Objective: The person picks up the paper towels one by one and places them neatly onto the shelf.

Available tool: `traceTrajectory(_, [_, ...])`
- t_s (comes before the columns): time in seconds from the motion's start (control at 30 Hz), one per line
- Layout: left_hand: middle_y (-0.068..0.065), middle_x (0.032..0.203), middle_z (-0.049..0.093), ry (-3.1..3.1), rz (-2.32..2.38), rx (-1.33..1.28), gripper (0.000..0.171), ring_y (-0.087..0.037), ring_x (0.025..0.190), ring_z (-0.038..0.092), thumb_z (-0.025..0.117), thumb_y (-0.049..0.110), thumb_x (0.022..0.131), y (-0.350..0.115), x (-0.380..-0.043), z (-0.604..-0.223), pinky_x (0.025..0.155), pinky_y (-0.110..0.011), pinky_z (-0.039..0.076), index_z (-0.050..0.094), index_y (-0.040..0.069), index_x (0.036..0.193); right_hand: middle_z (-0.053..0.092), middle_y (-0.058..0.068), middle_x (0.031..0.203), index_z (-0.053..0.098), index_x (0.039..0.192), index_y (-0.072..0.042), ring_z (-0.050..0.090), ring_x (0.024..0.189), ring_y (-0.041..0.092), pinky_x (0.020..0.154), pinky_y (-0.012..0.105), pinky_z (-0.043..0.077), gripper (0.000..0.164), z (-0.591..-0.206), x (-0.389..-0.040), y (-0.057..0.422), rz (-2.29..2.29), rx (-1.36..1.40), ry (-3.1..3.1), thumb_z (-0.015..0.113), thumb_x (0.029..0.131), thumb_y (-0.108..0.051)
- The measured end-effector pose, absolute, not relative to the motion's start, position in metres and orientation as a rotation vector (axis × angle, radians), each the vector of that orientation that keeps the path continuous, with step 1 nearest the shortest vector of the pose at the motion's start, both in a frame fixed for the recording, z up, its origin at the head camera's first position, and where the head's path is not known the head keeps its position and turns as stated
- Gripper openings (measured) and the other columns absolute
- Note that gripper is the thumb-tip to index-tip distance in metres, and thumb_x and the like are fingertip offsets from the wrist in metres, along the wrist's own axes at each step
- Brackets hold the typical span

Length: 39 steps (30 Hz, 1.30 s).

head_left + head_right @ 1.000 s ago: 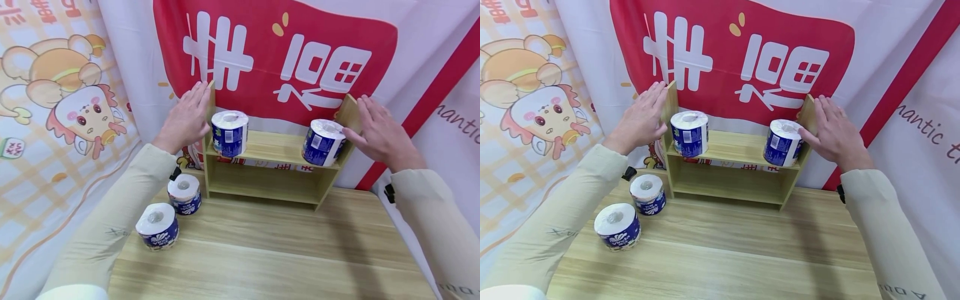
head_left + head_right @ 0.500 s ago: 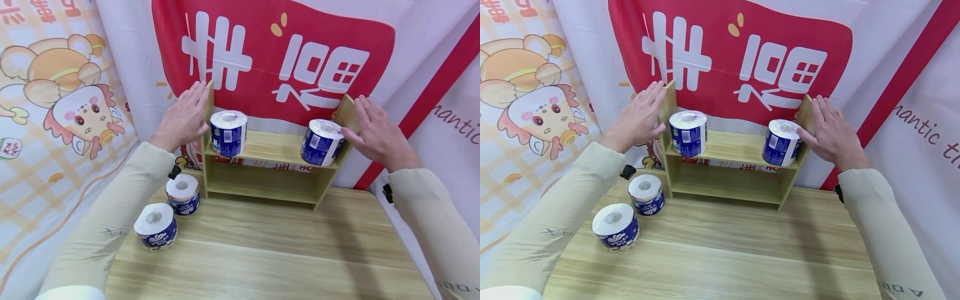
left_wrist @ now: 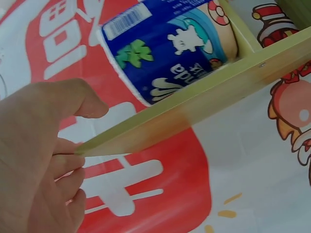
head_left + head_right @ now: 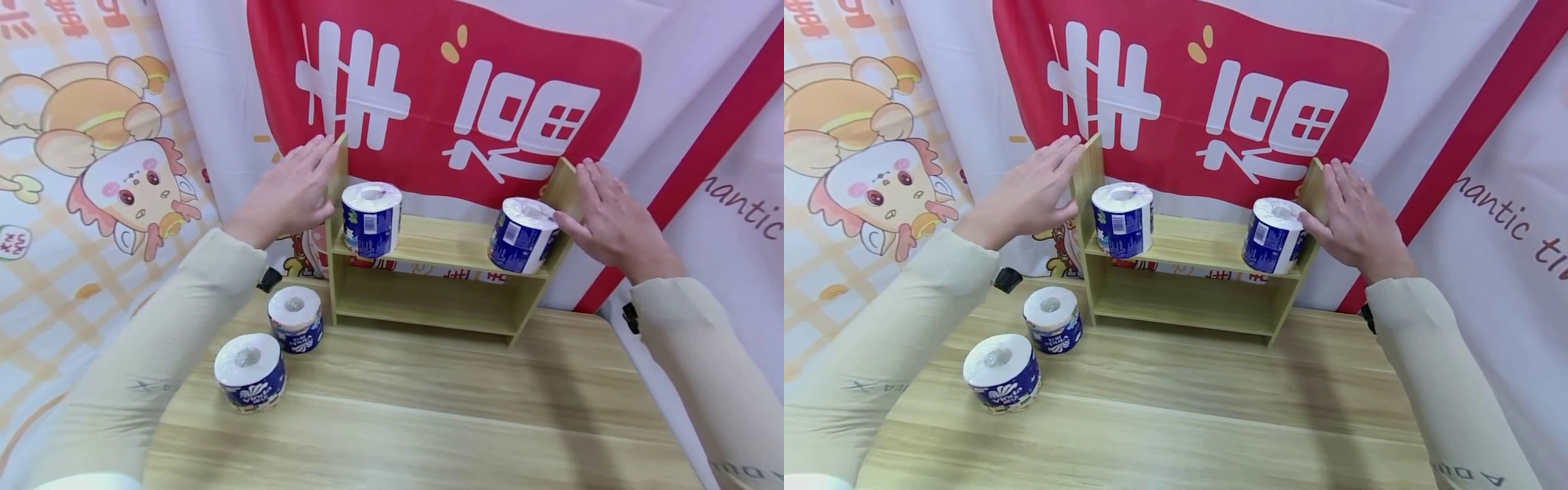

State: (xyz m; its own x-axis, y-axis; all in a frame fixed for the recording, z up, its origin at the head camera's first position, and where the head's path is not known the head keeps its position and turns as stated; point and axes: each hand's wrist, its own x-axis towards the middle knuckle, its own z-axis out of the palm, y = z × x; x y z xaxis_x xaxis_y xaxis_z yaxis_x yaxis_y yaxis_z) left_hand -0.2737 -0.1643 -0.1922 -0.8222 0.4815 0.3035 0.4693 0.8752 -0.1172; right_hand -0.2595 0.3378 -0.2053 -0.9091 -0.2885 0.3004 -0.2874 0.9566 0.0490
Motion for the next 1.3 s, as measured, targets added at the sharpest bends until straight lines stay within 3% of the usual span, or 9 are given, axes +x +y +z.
traceTrajectory(0.17, [-0.02, 0.177, 0.016, -2.771, 0.028, -0.736, 0.09, -0.04, 0.165, 0.016, 0.066, 0.027, 0.098, -0.169, -0.255, -0.184, 0.129, -0.059, 0.031, 0.015, 0.001, 0.168, -0.006, 0.017, 0.179, -0.008, 0.17, -0.011, 0.001, 0.165, 0.045, 0.129, 0.073, 0.013, 0.098, -0.204, -0.258, 0.338, 0.002, 0.418, -2.806, 0.047, 0.103, -0.056])
traceTrajectory(0.37, [-0.021, 0.176, 0.021, -2.866, 0.015, -0.744, 0.087, -0.042, 0.163, 0.022, 0.069, 0.025, 0.099, -0.183, -0.228, -0.173, 0.124, -0.064, 0.035, 0.02, 0.004, 0.168, -0.005, 0.018, 0.179, -0.005, 0.17, -0.009, 0.001, 0.165, 0.045, 0.129, 0.072, 0.014, 0.098, -0.204, -0.259, 0.338, -0.015, 0.421, -2.816, 0.048, 0.103, -0.056])
traceTrajectory(0.63, [-0.021, 0.168, 0.04, -2.901, 0.009, -0.812, 0.081, -0.046, 0.148, 0.048, 0.076, 0.027, 0.095, -0.206, -0.205, -0.194, 0.113, -0.063, 0.049, 0.037, 0.006, 0.163, -0.005, 0.018, 0.179, -0.005, 0.17, -0.008, 0.0, 0.165, 0.045, 0.129, 0.071, 0.013, 0.097, -0.204, -0.259, 0.34, -0.012, 0.43, -2.819, 0.048, 0.103, -0.056])
traceTrajectory(0.83, [-0.019, 0.152, 0.06, -2.943, -0.054, -0.837, 0.083, -0.043, 0.127, 0.068, 0.088, 0.031, 0.083, -0.222, -0.196, -0.227, 0.097, -0.059, 0.061, 0.052, 0.007, 0.154, -0.005, 0.018, 0.179, -0.005, 0.17, -0.009, 0.001, 0.165, 0.045, 0.13, 0.071, 0.013, 0.098, -0.204, -0.26, 0.339, -0.008, 0.428, -2.82, 0.049, 0.103, -0.056])
traceTrajectory(1.03, [-0.018, 0.147, 0.065, -3.002, -0.149, -0.811, 0.086, -0.043, 0.126, 0.068, 0.094, 0.034, 0.075, -0.235, -0.191, -0.257, 0.098, -0.061, 0.06, 0.06, 0.005, 0.148, -0.006, 0.018, 0.179, -0.006, 0.17, -0.01, 0.0, 0.165, 0.045, 0.129, 0.072, 0.013, 0.098, -0.204, -0.261, 0.339, 0.004, 0.419, -2.83, 0.049, 0.103, -0.056])
traceTrajectory(1.3, [-0.016, 0.137, 0.071, -2.995, -0.175, -0.876, 0.077, -0.04, 0.122, 0.07, 0.094, 0.035, 0.072, -0.25, -0.182, -0.293, 0.102, -0.06, 0.058, 0.067, 0.005, 0.138, -0.004, 0.019, 0.179, -0.006, 0.17, -0.01, 0.0, 0.165, 0.045, 0.13, 0.071, 0.013, 0.098, -0.204, -0.262, 0.34, 0.013, 0.413, -2.829, 0.049, 0.103, -0.055])
